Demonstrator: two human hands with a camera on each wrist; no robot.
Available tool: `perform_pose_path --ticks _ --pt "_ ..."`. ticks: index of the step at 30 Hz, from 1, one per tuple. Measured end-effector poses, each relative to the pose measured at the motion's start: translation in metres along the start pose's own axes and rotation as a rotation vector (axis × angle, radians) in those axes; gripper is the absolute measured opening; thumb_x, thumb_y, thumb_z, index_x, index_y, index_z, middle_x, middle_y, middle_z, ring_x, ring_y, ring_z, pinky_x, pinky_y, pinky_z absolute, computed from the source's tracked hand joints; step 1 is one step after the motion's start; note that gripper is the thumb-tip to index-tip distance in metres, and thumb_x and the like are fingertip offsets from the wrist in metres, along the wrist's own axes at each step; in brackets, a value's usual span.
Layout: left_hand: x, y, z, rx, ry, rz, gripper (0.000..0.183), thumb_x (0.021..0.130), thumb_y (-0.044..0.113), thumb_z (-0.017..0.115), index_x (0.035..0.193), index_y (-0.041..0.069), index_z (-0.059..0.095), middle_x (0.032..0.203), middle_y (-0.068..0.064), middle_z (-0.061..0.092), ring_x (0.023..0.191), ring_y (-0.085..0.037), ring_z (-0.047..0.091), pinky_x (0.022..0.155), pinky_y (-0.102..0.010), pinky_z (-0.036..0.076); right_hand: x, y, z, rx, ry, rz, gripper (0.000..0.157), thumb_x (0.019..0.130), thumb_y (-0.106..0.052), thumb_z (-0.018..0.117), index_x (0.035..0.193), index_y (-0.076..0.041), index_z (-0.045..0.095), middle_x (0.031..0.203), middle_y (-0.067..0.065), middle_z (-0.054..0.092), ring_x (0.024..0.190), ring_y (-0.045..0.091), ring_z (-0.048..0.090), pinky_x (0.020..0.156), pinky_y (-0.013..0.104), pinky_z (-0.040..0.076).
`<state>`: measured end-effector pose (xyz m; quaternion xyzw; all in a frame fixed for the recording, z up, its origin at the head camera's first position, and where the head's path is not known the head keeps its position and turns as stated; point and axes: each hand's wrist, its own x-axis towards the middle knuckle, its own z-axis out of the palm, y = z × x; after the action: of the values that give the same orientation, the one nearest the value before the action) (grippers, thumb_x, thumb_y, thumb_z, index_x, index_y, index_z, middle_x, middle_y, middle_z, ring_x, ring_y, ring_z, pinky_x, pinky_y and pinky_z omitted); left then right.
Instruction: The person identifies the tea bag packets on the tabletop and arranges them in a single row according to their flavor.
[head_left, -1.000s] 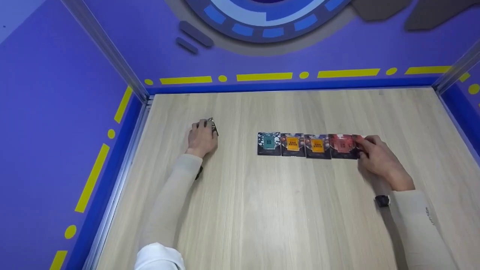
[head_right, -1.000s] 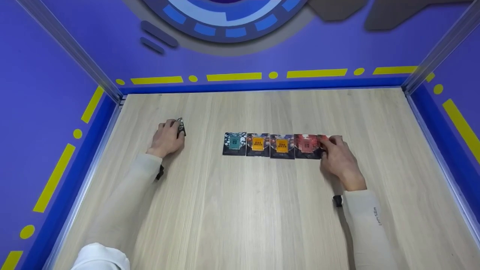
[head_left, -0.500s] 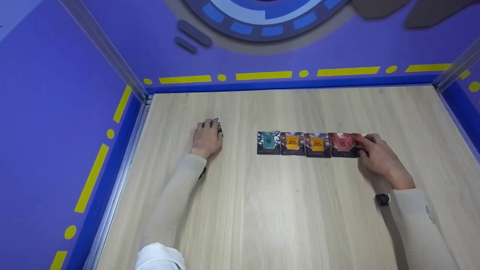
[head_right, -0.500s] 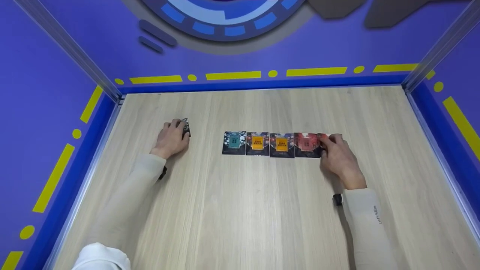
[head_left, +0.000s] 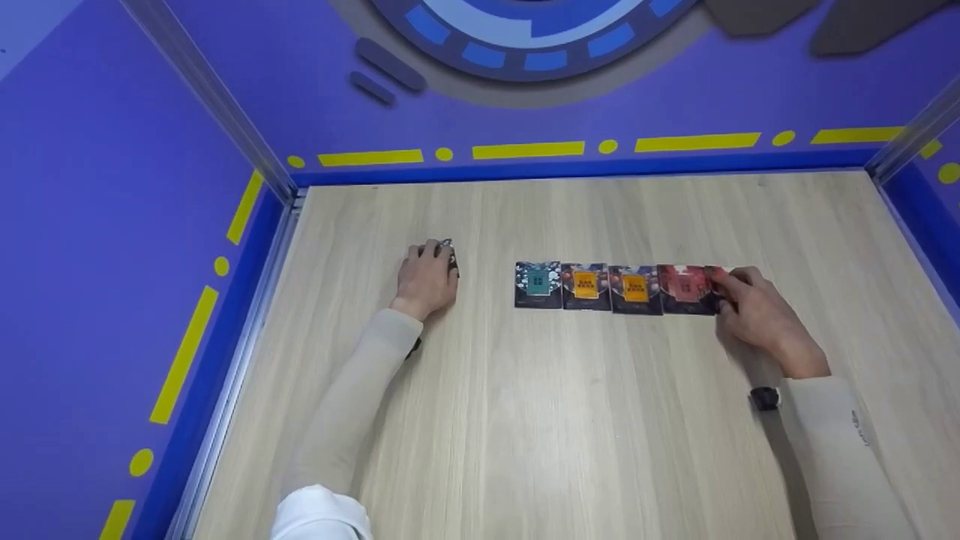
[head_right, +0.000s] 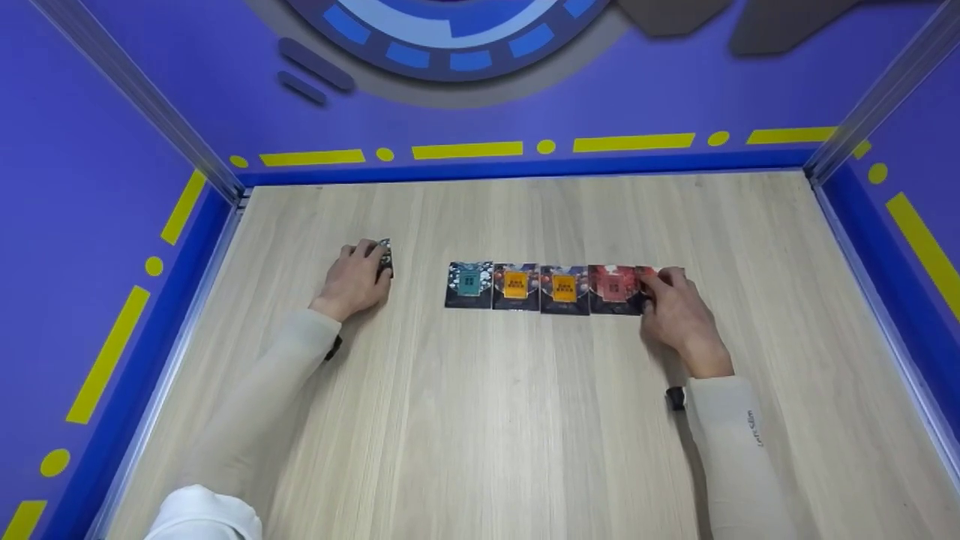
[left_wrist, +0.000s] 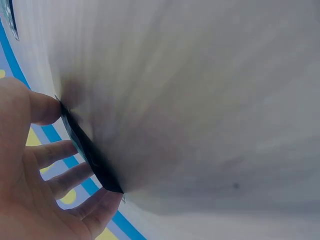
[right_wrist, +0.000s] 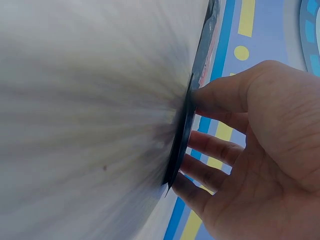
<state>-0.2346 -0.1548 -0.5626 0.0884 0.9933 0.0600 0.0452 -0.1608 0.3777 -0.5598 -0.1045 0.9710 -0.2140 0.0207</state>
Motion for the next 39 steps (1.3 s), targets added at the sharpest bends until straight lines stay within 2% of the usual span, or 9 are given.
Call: perform_pose_path --ticks 10,16,29,39 --pt "-0.002 0.016 -0.001 0.012 0.004 0.05 0.054 0.112 0.032 0.046 0.159 0.006 0.048 0.158 -0.02 0.048 0.144 -0.046 0.047 0.114 -0.055 0.048 0.001 -0.002 -0.001 0.015 -0.02 0.025 0.055 0.101 -0.004 0.056 0.155 0.005 0.048 0.143 0.036 0.042 0.122 0.055 0.05 0.102 0.072 0.044" --pt "-0.005 0.023 0.004 0.016 0.019 0.073 0.053 0.112 0.032 0.047 0.159 0.008 0.049 0.159 -0.018 0.049 0.146 -0.045 0.046 0.115 -0.056 0.047 0.001 0.0 -0.001 0.02 -0.026 0.039 0.057 0.101 -0.005 0.057 0.156 0.004 0.046 0.143 0.036 0.041 0.122 0.055 0.049 0.101 0.073 0.042" --pt "-0.009 0.037 0.007 0.041 0.034 0.108 0.052 0.111 0.033 0.048 0.158 0.009 0.052 0.158 -0.017 0.051 0.144 -0.043 0.048 0.115 -0.054 0.047 0.0 -0.001 -0.001 0.017 -0.016 0.031 0.055 0.101 -0.004 0.056 0.154 0.006 0.048 0.142 0.036 0.043 0.12 0.055 0.052 0.101 0.072 0.045" --pt "-0.012 0.047 0.01 0.031 0.05 0.136 0.051 0.111 0.033 0.05 0.156 0.01 0.055 0.156 -0.016 0.053 0.139 -0.043 0.052 0.11 -0.054 0.051 0.0 -0.001 -0.001 -0.01 -0.008 0.015 0.052 0.101 -0.005 0.057 0.152 0.006 0.05 0.141 0.036 0.043 0.121 0.057 0.052 0.101 0.073 0.044"
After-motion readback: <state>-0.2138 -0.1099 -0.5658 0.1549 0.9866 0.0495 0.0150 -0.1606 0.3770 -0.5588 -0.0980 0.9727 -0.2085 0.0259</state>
